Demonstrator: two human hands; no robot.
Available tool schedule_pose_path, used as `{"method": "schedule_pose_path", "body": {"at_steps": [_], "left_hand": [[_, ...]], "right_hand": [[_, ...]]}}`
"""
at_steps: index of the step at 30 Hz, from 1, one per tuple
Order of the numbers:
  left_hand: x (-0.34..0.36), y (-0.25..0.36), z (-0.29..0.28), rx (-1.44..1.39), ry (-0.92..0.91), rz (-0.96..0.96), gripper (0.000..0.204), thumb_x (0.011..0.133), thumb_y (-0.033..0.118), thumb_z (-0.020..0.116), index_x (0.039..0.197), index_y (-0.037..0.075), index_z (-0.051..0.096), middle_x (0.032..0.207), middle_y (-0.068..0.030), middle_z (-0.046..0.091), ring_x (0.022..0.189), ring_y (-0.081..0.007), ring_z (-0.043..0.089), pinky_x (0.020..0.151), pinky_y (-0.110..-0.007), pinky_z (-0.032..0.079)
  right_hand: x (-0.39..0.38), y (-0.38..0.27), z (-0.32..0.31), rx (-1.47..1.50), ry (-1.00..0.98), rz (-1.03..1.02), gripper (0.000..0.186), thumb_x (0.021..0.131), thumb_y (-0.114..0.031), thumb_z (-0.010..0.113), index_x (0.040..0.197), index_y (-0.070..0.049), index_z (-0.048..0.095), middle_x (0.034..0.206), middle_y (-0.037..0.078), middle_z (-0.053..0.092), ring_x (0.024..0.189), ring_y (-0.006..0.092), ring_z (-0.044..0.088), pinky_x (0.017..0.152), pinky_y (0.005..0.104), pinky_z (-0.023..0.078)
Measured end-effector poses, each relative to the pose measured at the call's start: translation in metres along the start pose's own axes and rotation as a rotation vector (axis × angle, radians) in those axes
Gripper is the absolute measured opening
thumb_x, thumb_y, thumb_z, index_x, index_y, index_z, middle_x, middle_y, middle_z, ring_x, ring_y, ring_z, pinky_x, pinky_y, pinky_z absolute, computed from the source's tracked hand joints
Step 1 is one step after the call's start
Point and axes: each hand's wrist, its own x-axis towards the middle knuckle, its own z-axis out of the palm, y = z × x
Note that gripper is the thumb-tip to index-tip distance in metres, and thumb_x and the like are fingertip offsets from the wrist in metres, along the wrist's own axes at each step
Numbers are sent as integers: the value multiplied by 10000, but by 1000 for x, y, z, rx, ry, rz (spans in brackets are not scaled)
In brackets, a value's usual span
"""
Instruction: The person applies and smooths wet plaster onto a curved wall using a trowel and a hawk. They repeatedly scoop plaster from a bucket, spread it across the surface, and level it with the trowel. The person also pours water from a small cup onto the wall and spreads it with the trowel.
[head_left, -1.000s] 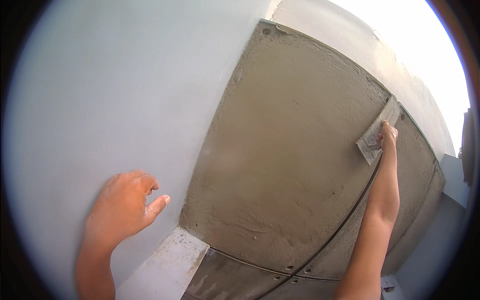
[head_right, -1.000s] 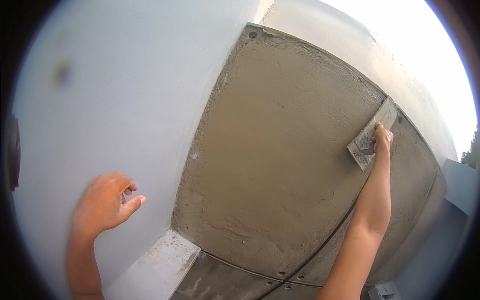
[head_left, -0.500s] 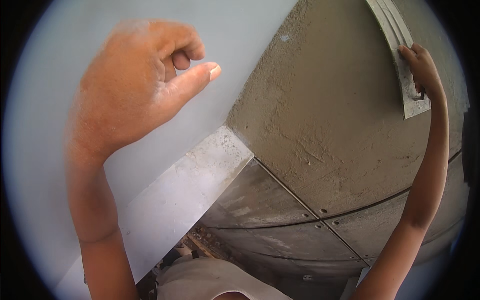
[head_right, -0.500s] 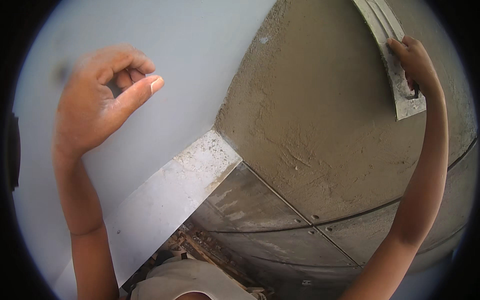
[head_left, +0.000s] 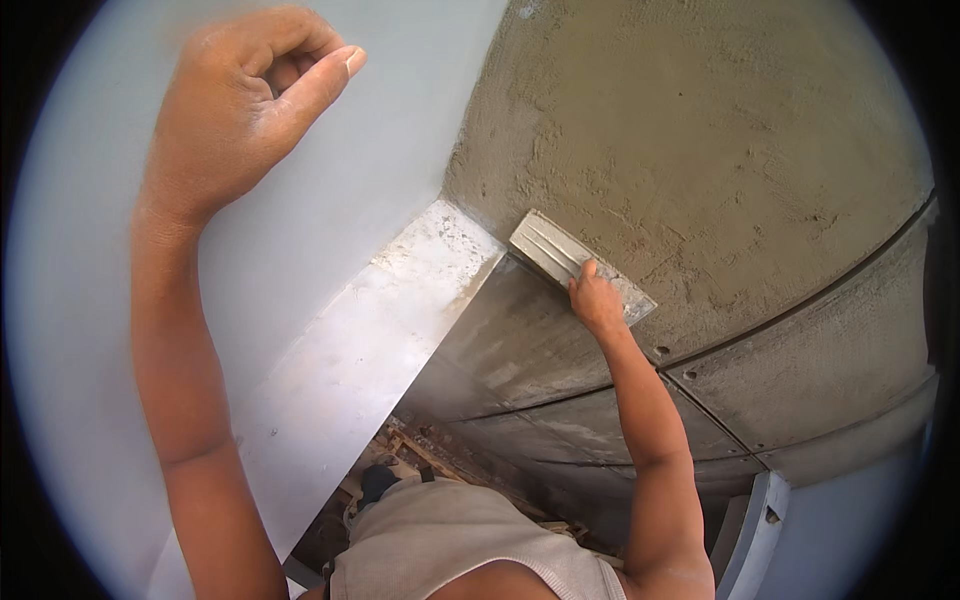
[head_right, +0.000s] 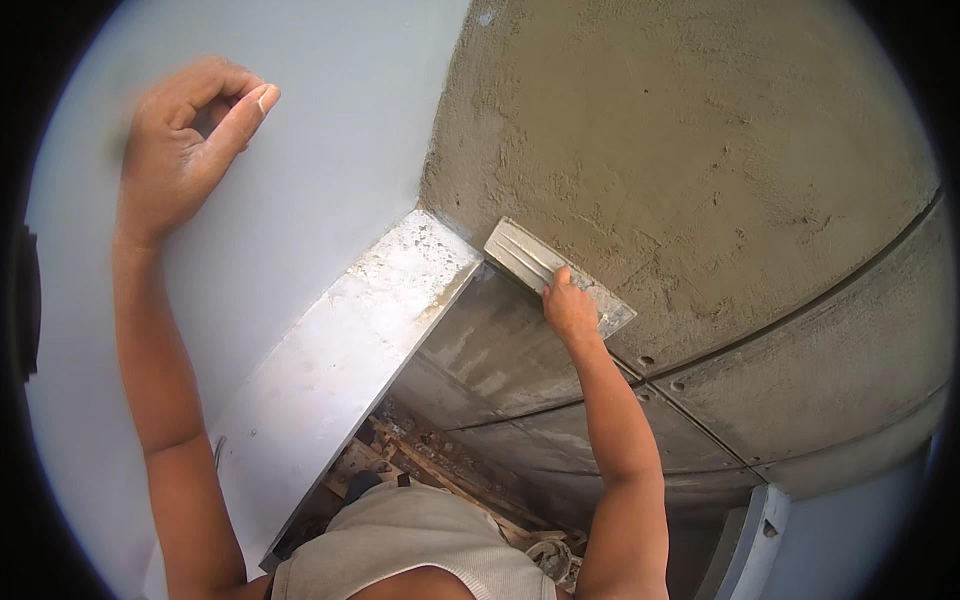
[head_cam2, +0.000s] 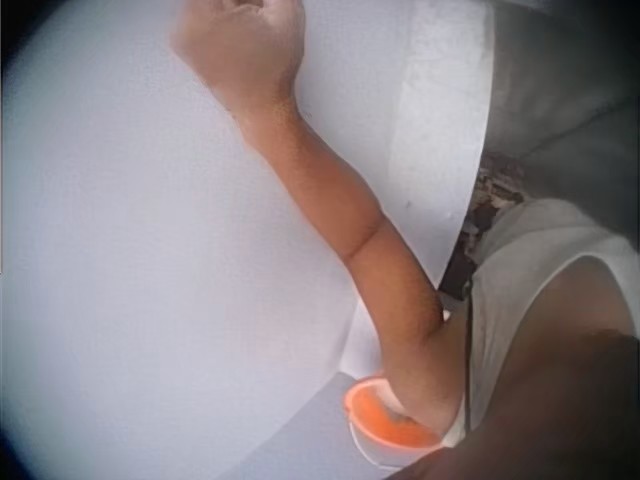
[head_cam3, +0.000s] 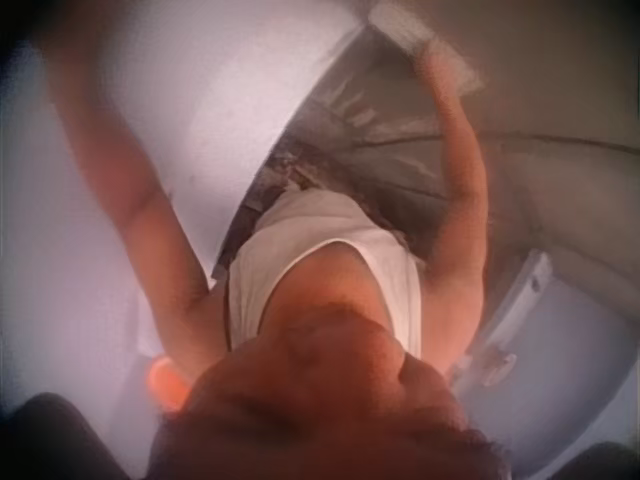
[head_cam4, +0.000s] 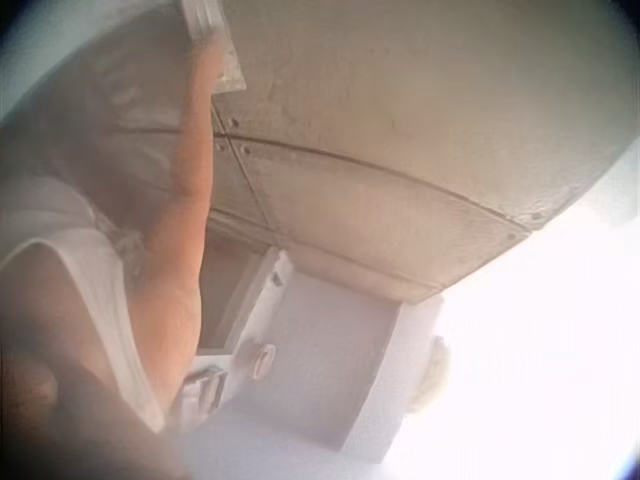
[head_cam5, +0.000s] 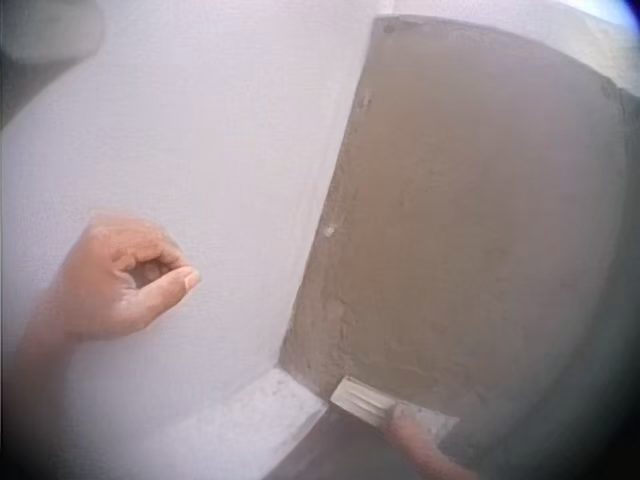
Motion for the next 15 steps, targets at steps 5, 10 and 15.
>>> {"method": "schedule_pose_path", "body": {"at_steps": [5, 10, 15], "left_hand": [[4, 0, 0, -5, -18, 6, 150, 897, 154, 724, 809, 35, 700, 719, -46, 678, 622, -134, 605, 577, -263, 487], [-27, 12, 25, -256, 136, -236, 182, 906, 205, 720, 854, 31, 716, 759, -65, 702, 662, -137, 643, 606, -273, 509], [-143, 88, 100, -450, -533, -421, 322, 937, 300, 675, 1015, -12, 677, 942, -165, 714, 889, -327, 696, 814, -437, 556]], "right_hand": [[-59, 53, 26, 91, 116, 29, 445, 963, -361, 636, 1173, -10, 461, 851, 300, 692, 830, 504, 679, 753, 580, 526], [-119, 103, 1, 791, 519, 86, 259, 908, -139, 675, 1050, -15, 497, 739, 108, 576, 611, 277, 580, 602, 433, 493], [-202, 84, 29, 1900, 483, 197, 134, 1009, -174, 573, 935, -91, 498, 692, 5, 480, 575, 129, 470, 518, 301, 437]]}}
